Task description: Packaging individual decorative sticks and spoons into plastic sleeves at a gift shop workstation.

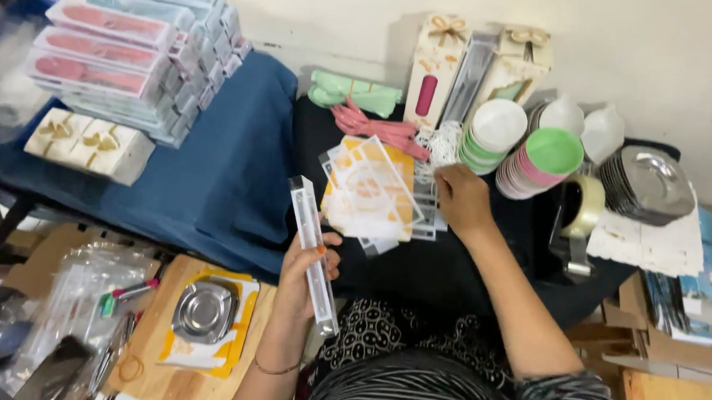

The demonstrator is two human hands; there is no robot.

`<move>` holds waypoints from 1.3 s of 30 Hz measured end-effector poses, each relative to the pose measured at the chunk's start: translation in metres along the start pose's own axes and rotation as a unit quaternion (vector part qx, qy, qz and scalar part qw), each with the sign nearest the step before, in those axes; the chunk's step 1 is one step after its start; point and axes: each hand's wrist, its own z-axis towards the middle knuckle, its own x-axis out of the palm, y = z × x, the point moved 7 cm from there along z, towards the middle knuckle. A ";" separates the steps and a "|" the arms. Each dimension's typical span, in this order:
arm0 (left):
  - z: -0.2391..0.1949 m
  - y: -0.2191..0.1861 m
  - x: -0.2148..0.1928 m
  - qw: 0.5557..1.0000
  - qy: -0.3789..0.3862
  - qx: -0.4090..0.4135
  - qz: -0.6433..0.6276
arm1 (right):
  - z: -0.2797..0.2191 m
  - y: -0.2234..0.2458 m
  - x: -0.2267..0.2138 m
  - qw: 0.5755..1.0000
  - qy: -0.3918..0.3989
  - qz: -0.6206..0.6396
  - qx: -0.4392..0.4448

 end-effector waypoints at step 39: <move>0.293 0.061 0.052 0.974 0.101 0.104 0.175 | -0.090 0.014 -0.100 0.949 0.041 -0.311 0.029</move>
